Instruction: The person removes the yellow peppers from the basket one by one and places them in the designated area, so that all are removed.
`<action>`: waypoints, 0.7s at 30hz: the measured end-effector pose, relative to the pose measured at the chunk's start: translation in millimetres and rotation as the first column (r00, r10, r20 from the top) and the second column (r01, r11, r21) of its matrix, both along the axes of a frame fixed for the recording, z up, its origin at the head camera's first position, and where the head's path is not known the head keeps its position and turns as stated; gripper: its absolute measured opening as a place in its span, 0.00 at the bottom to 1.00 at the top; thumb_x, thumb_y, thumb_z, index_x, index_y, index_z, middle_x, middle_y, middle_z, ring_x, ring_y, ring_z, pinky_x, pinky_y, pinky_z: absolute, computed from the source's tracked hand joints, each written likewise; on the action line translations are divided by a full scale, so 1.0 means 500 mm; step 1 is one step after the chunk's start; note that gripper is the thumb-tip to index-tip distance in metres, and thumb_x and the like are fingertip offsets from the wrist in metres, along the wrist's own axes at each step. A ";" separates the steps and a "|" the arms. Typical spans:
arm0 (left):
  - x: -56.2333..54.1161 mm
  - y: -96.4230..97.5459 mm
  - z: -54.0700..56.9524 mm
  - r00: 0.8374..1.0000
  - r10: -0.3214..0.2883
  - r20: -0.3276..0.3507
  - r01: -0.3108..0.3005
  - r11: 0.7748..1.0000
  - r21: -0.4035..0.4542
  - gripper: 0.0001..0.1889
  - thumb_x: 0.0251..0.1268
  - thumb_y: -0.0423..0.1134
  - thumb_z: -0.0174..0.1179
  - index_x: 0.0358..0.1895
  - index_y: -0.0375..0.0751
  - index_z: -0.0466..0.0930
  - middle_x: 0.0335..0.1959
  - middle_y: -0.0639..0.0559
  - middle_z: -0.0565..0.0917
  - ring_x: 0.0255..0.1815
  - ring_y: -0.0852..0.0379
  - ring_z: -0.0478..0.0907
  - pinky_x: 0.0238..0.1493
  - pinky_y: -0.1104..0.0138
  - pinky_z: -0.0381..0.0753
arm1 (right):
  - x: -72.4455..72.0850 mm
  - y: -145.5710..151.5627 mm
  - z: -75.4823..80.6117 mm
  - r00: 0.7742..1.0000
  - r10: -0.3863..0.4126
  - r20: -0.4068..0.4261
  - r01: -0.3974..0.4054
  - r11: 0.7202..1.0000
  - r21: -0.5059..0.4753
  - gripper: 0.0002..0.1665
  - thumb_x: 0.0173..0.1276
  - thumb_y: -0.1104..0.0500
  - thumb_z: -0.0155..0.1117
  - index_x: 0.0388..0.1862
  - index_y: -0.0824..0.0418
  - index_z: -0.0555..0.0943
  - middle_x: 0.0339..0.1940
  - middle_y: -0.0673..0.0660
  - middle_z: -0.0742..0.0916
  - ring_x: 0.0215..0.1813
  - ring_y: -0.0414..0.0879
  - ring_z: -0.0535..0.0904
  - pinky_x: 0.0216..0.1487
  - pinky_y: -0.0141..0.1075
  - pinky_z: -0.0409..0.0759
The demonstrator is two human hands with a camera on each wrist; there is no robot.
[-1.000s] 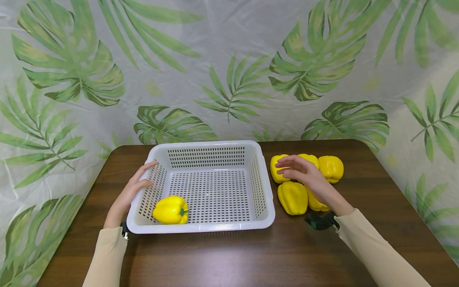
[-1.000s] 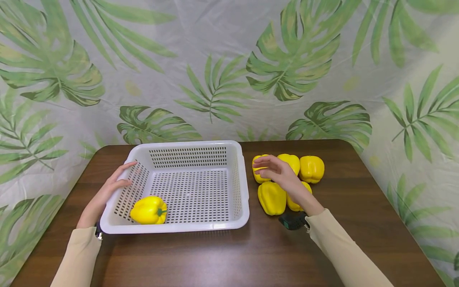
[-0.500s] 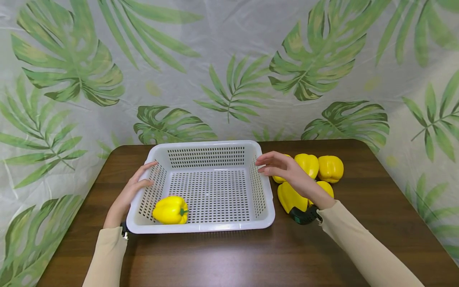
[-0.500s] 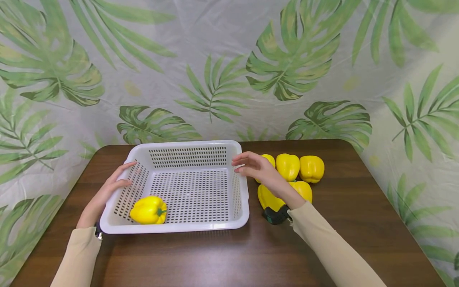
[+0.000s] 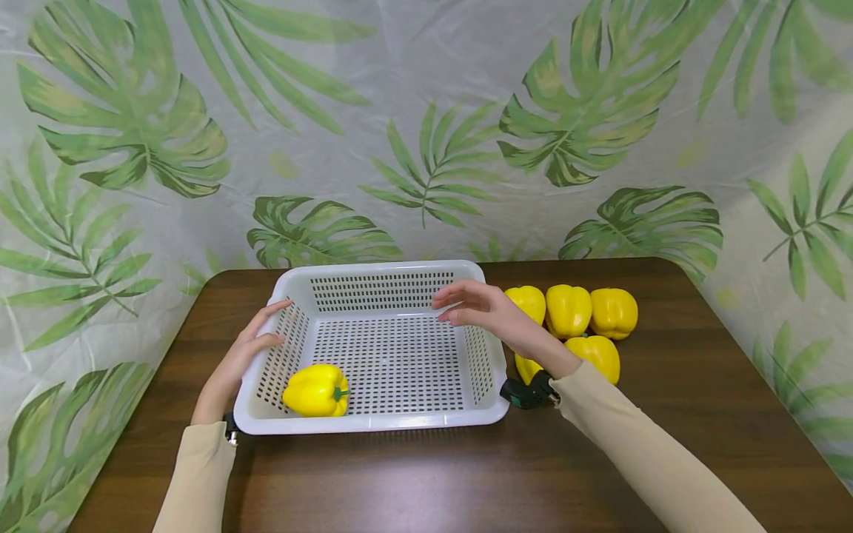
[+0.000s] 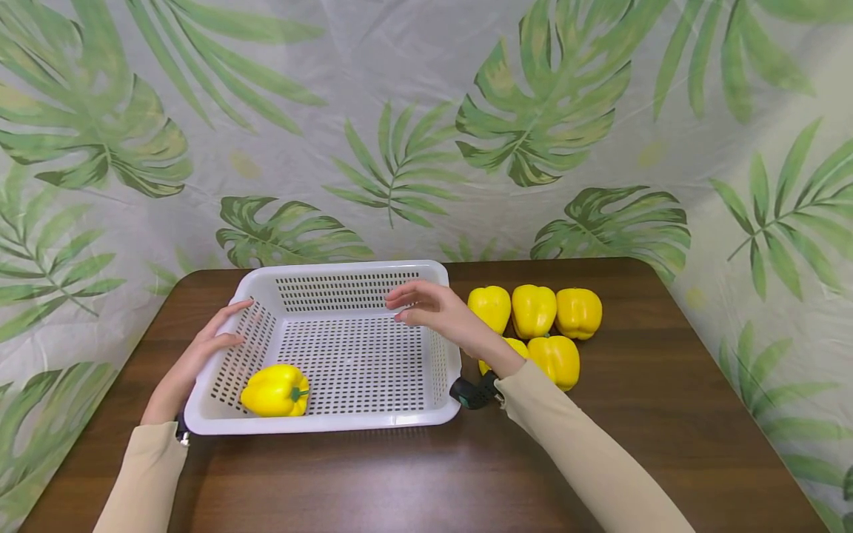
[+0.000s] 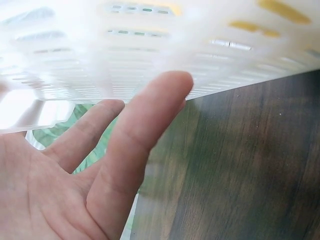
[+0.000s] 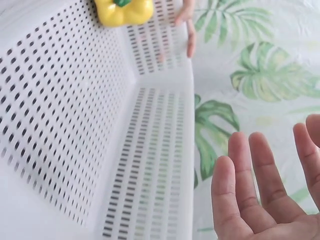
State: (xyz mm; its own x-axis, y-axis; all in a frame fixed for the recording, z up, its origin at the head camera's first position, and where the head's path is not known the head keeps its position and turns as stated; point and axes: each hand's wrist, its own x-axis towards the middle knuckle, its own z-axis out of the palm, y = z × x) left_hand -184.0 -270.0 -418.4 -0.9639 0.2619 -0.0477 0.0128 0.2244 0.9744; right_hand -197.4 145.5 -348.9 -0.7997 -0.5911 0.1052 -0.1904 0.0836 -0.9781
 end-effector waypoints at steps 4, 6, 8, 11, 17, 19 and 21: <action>0.000 0.001 0.000 1.000 -0.002 -0.004 0.002 1.000 0.000 0.30 0.72 0.35 0.43 0.75 0.51 0.49 0.73 0.35 0.49 0.60 0.28 0.62 0.48 0.44 0.76 | -0.003 -0.025 -0.002 0.999 0.042 0.004 -0.041 0.999 -0.025 0.18 0.70 0.67 0.54 0.58 0.68 0.73 0.56 0.66 0.78 0.54 0.59 0.77 0.56 0.50 0.75; 0.000 0.001 0.000 1.000 -0.003 -0.006 0.003 1.000 0.002 0.30 0.72 0.35 0.43 0.75 0.51 0.49 0.73 0.35 0.49 0.60 0.28 0.62 0.48 0.44 0.76 | -0.004 -0.037 -0.004 0.998 0.062 0.013 -0.061 0.997 -0.039 0.18 0.70 0.67 0.54 0.58 0.68 0.73 0.57 0.66 0.78 0.55 0.60 0.77 0.56 0.49 0.75; 0.001 0.001 0.000 1.000 -0.004 -0.006 0.004 1.000 0.002 0.30 0.72 0.36 0.43 0.75 0.51 0.49 0.73 0.35 0.49 0.60 0.28 0.63 0.47 0.44 0.77 | -0.004 -0.050 -0.006 0.997 0.079 0.015 -0.078 0.996 -0.042 0.18 0.69 0.67 0.54 0.58 0.68 0.73 0.57 0.66 0.78 0.54 0.58 0.77 0.55 0.47 0.76; 0.000 0.001 0.000 1.000 -0.003 -0.005 0.003 1.000 -0.001 0.30 0.72 0.36 0.43 0.75 0.51 0.49 0.73 0.35 0.49 0.60 0.28 0.63 0.48 0.44 0.77 | -0.005 -0.067 -0.010 0.995 0.096 0.030 -0.095 0.995 -0.040 0.18 0.69 0.66 0.55 0.57 0.68 0.74 0.56 0.64 0.79 0.53 0.56 0.78 0.56 0.49 0.75; 0.001 0.001 0.000 1.000 -0.006 -0.003 0.006 1.000 0.005 0.29 0.72 0.35 0.43 0.75 0.50 0.49 0.73 0.35 0.49 0.60 0.29 0.62 0.48 0.44 0.76 | -0.009 -0.103 -0.025 0.990 0.138 0.031 -0.138 0.990 -0.011 0.19 0.68 0.66 0.54 0.58 0.68 0.74 0.54 0.60 0.81 0.51 0.53 0.79 0.55 0.49 0.75; 0.001 0.001 0.001 1.000 -0.006 -0.003 0.006 1.000 0.007 0.29 0.72 0.35 0.43 0.75 0.50 0.49 0.73 0.35 0.49 0.60 0.29 0.62 0.48 0.44 0.76 | -0.010 -0.114 -0.028 0.988 0.153 0.036 -0.153 0.988 -0.003 0.19 0.68 0.65 0.54 0.58 0.67 0.74 0.54 0.60 0.81 0.51 0.53 0.79 0.54 0.47 0.76; 0.001 0.001 0.001 1.000 -0.005 -0.005 0.005 1.000 0.004 0.30 0.72 0.35 0.43 0.75 0.50 0.49 0.73 0.35 0.49 0.60 0.29 0.62 0.48 0.44 0.76 | -0.011 -0.125 -0.030 0.986 0.165 0.039 -0.165 0.986 0.007 0.19 0.68 0.65 0.54 0.58 0.67 0.74 0.54 0.61 0.81 0.51 0.54 0.79 0.53 0.44 0.77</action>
